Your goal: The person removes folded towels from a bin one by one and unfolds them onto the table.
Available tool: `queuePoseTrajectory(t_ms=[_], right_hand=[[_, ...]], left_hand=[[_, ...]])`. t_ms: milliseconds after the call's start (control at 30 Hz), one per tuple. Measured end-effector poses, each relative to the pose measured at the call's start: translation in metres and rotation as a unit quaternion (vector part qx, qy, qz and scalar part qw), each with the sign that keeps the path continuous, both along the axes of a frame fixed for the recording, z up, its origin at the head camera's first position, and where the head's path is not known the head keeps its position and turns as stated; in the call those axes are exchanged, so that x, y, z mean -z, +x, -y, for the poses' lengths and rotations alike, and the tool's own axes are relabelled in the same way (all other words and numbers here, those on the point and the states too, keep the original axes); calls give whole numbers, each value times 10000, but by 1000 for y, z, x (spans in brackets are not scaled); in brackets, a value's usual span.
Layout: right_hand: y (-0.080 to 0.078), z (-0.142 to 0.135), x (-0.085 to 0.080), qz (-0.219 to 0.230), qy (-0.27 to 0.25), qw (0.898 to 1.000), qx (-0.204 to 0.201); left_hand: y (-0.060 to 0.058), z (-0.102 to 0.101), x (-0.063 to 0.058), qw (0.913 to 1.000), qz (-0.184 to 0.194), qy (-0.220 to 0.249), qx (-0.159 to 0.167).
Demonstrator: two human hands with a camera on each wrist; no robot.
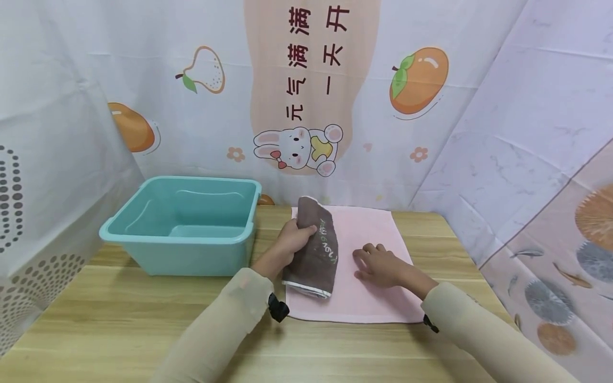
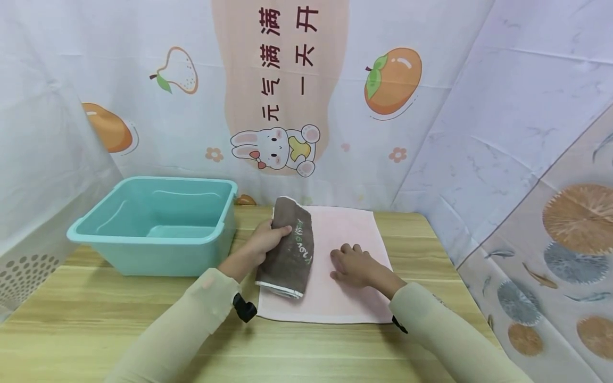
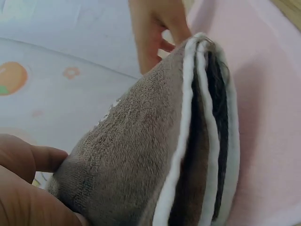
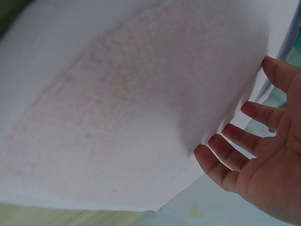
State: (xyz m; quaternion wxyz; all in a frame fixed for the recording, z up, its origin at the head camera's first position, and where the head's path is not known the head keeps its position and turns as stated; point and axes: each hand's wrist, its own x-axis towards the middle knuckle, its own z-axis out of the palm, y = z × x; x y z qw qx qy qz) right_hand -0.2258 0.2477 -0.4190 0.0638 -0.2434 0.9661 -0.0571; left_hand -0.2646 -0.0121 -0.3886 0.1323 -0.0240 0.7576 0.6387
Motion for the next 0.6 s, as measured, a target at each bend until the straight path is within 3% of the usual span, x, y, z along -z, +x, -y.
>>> queuePoseTrajectory(t_ms=[133, 333, 467, 600], right_hand=[[-1, -2, 2, -20, 3, 10000, -9], [-2, -3, 3, -13, -36, 10000, -54], [-2, -4, 3, -61, -34, 10000, -56], [-3, -4, 3, -48, -35, 10000, -70]], left_hand=[[-1, 5, 13, 9995, 271, 169, 4], [-5, 16, 26, 9967, 634, 29, 513], [-3, 21, 24, 9946, 843, -226, 559], [4, 25, 14, 9919, 1128, -220, 546]])
